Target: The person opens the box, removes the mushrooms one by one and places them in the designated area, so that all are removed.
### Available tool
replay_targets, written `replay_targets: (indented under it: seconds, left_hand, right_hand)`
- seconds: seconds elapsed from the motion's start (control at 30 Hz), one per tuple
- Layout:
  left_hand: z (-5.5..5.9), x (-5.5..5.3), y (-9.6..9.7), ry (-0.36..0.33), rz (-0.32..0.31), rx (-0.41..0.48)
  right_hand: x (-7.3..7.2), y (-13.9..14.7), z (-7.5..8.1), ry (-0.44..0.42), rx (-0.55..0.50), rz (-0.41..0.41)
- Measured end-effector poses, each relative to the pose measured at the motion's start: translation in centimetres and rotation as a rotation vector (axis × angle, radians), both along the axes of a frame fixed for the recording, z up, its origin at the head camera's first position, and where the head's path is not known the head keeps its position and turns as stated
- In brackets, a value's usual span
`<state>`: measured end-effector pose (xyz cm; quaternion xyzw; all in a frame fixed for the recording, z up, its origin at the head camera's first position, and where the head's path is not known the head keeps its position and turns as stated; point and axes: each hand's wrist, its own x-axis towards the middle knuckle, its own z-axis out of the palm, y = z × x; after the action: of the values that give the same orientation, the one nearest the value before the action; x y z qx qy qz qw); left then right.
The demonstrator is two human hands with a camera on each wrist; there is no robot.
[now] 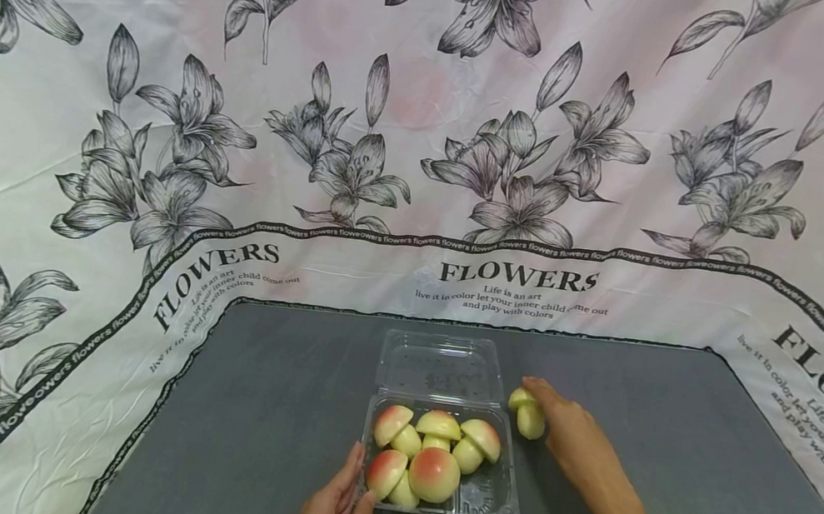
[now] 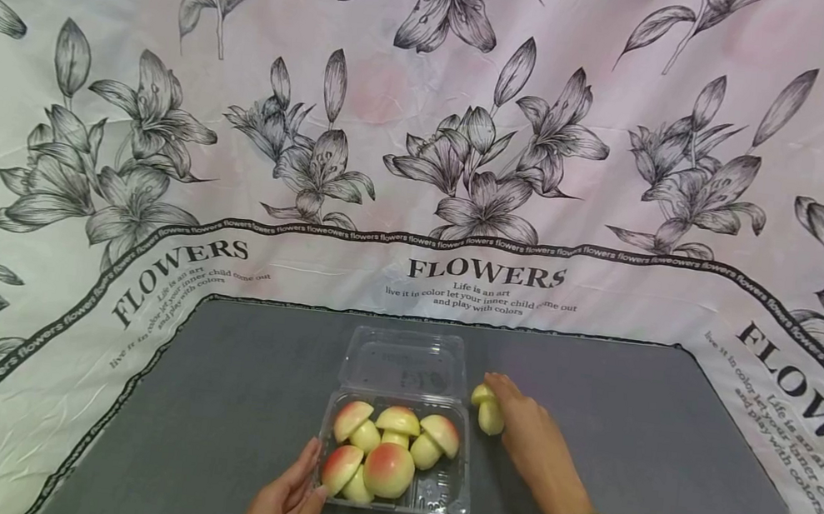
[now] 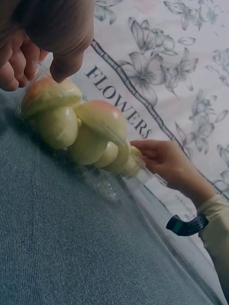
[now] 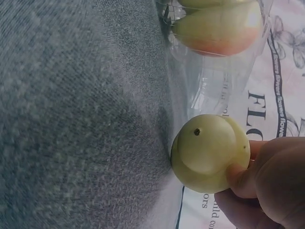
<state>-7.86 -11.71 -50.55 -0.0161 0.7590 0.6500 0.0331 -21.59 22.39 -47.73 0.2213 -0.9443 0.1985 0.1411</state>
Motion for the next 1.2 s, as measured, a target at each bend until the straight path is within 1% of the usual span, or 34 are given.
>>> replay_targets:
  seconds: [0.3, 0.47, 0.73, 1.0, 1.2]
  left_hand:
    - [0.05, -0.03, -0.02, -0.016, 0.006, 0.002]
    - [-0.03, 0.05, 0.00, -0.013, -0.004, 0.002]
    - [0.00, 0.03, -0.06, -0.003, -0.001, -0.006]
    - [0.12, 0.08, 0.01, -0.009, 0.014, -0.022]
    - [0.03, 0.11, -0.08, -0.006, 0.002, -0.018]
  right_hand:
    - [-0.45, 0.16, -0.65, 0.019, -0.003, 0.010]
    - [-0.33, 0.44, -0.82, 0.007, -0.001, 0.004]
    - [-0.20, 0.55, -0.64, 0.004, -0.003, 0.012]
    - [-0.06, 0.71, -0.69, 0.027, -0.003, 0.020]
    - [0.18, 0.73, -0.80, 0.041, 0.001, 0.006]
